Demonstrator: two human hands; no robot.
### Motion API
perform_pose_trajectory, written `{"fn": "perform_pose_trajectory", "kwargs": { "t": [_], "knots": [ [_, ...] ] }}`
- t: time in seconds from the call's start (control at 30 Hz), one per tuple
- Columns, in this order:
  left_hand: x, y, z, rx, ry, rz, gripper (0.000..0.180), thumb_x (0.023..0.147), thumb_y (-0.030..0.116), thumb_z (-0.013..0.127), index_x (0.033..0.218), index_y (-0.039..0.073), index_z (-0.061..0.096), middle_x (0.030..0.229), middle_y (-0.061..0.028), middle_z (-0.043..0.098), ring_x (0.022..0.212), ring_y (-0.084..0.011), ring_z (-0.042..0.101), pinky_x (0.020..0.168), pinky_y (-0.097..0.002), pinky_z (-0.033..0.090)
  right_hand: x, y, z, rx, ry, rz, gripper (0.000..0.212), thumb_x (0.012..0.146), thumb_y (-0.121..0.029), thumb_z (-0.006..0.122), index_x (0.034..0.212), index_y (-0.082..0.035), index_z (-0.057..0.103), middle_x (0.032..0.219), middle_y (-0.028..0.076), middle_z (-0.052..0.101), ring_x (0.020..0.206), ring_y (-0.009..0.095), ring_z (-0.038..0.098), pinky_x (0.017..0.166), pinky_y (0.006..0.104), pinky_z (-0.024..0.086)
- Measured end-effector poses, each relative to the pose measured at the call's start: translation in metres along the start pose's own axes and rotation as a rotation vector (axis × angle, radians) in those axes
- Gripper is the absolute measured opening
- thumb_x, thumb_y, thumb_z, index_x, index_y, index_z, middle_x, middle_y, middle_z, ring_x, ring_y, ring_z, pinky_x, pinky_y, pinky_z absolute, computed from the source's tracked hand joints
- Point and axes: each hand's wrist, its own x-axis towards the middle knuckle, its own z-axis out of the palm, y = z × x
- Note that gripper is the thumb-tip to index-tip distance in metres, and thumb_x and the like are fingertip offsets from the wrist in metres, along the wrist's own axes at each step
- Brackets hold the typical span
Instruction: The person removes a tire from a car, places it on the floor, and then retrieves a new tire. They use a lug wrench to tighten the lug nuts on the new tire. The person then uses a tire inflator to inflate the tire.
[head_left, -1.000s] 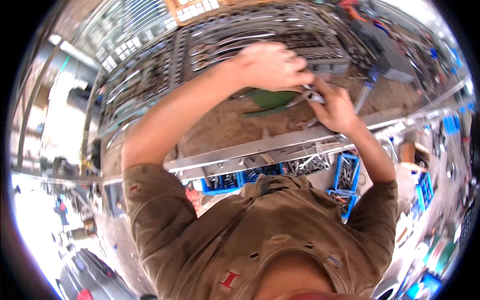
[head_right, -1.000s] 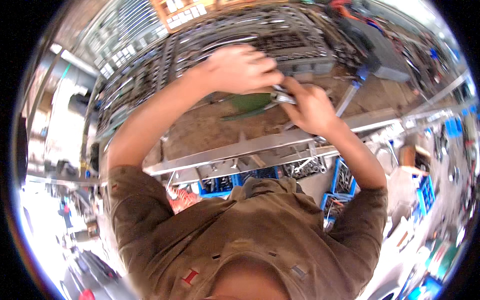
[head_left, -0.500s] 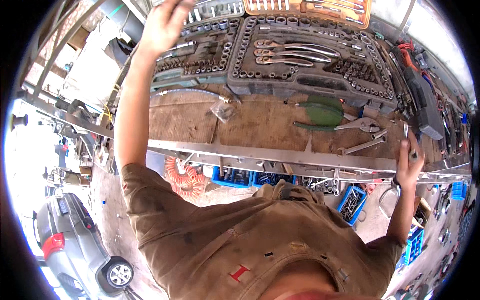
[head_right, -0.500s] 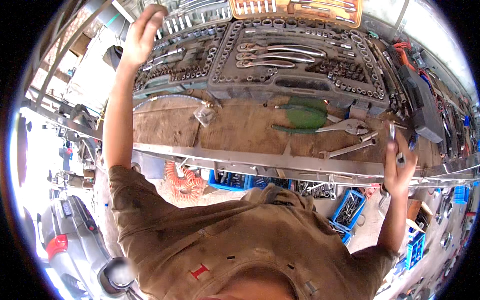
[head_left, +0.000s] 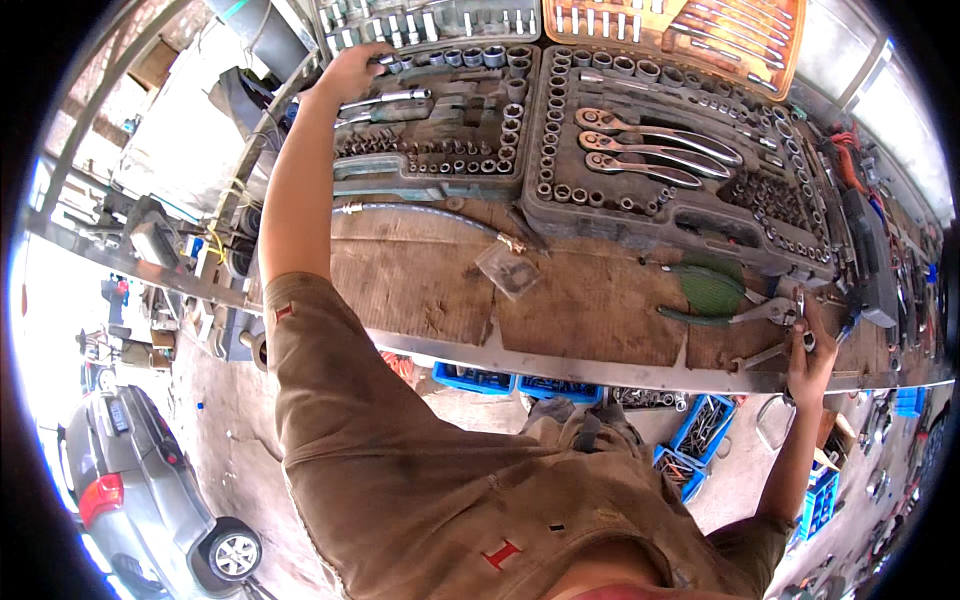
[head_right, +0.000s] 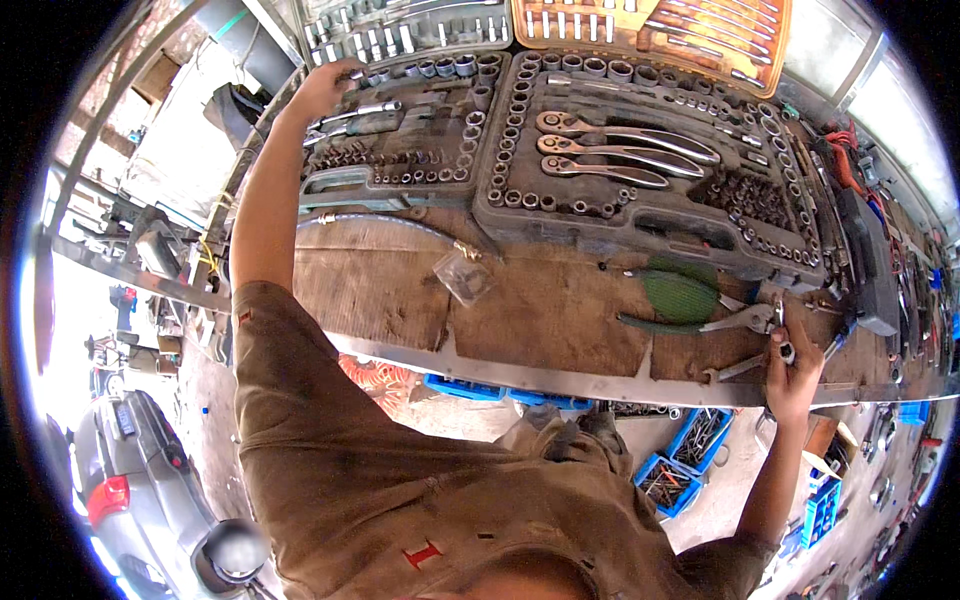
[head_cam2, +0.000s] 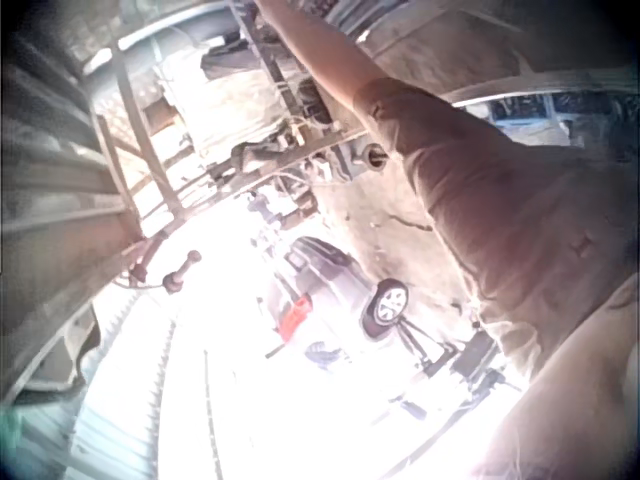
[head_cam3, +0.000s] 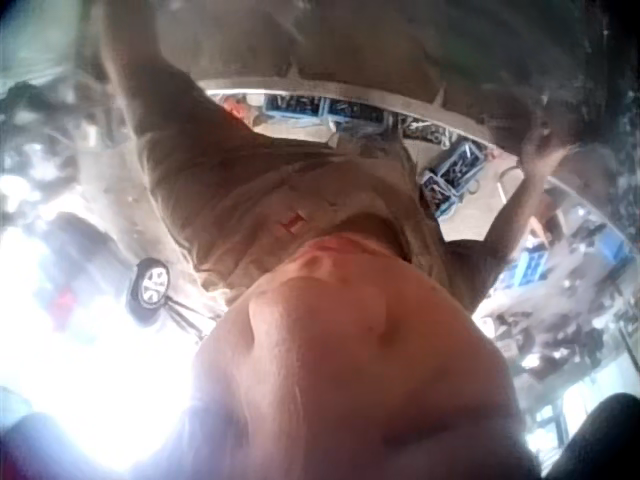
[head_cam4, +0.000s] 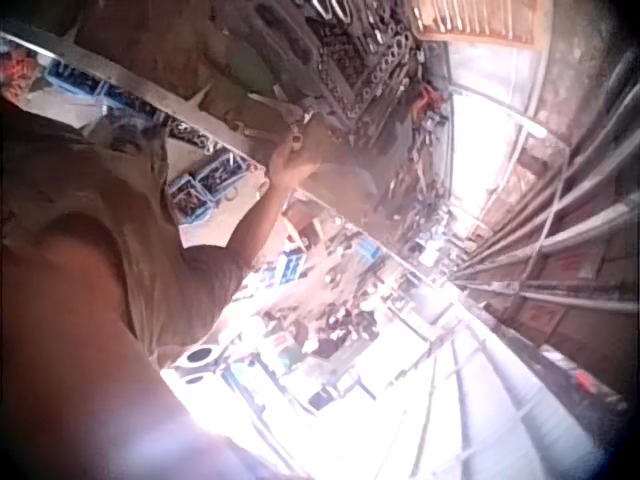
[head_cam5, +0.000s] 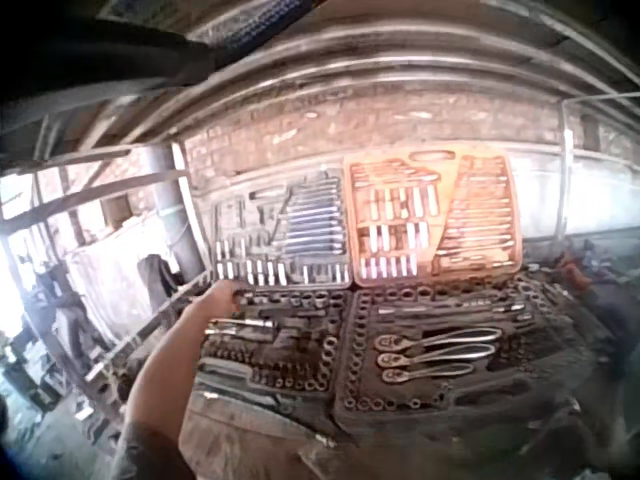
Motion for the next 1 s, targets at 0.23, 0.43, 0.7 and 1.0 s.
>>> {"fn": "perform_pose_trajectory", "kwargs": {
  "t": [0.23, 0.43, 0.7, 1.0],
  "knots": [
    [0.014, -0.016, 0.067, -0.084, -0.114, 0.116, 0.027, 0.096, 0.019, 0.068, 0.123, 0.016, 0.068, 0.115, -0.0163, 0.071, 0.104, -0.0352, 0.067, 0.087, -0.0475, 0.054, 0.007, -0.007, 0.006, -0.277, -0.036, -0.211, 0.050, 0.078, 0.001, 0.056, 0.127, -0.001, 0.067, 0.103, 0.021, 0.072, 0.088, 0.034, 0.070, 0.085, 0.0397, 0.052],
    [-0.007, -0.029, 0.060, 0.019, -0.001, 0.120, 0.026, 0.096, 0.024, 0.069, 0.120, 0.014, 0.068, 0.108, -0.0164, 0.072, 0.097, -0.0346, 0.068, 0.085, -0.0459, 0.054, 0.019, -0.004, 0.010, -0.305, -0.074, -0.243, 0.047, 0.073, -0.002, 0.055, 0.118, 0.003, 0.067, 0.108, 0.022, 0.071, 0.099, 0.040, 0.069, 0.094, 0.0447, 0.051],
    [-0.022, 0.024, 0.062, -0.166, -0.043, -0.212, 0.029, 0.094, 0.006, 0.063, 0.121, 0.013, 0.072, 0.125, -0.0128, 0.070, 0.115, -0.0256, 0.066, 0.100, -0.0415, 0.052, 0.013, 0.017, 0.008, -0.323, -0.063, -0.184, 0.050, 0.071, -0.001, 0.051, 0.119, 0.004, 0.065, 0.113, 0.026, 0.069, 0.108, 0.043, 0.067, 0.100, 0.0451, 0.049],
    [-0.008, 0.044, 0.069, -0.267, -0.041, -0.077, 0.022, 0.099, 0.016, 0.065, 0.119, 0.015, 0.073, 0.112, -0.0110, 0.073, 0.097, -0.0276, 0.069, 0.086, -0.0446, 0.054, 0.011, 0.028, 0.000, -0.384, -0.035, -0.203, 0.037, 0.083, 0.001, 0.055, 0.119, 0.001, 0.067, 0.119, 0.022, 0.070, 0.112, 0.039, 0.067, 0.101, 0.0425, 0.049]
  ]
}}
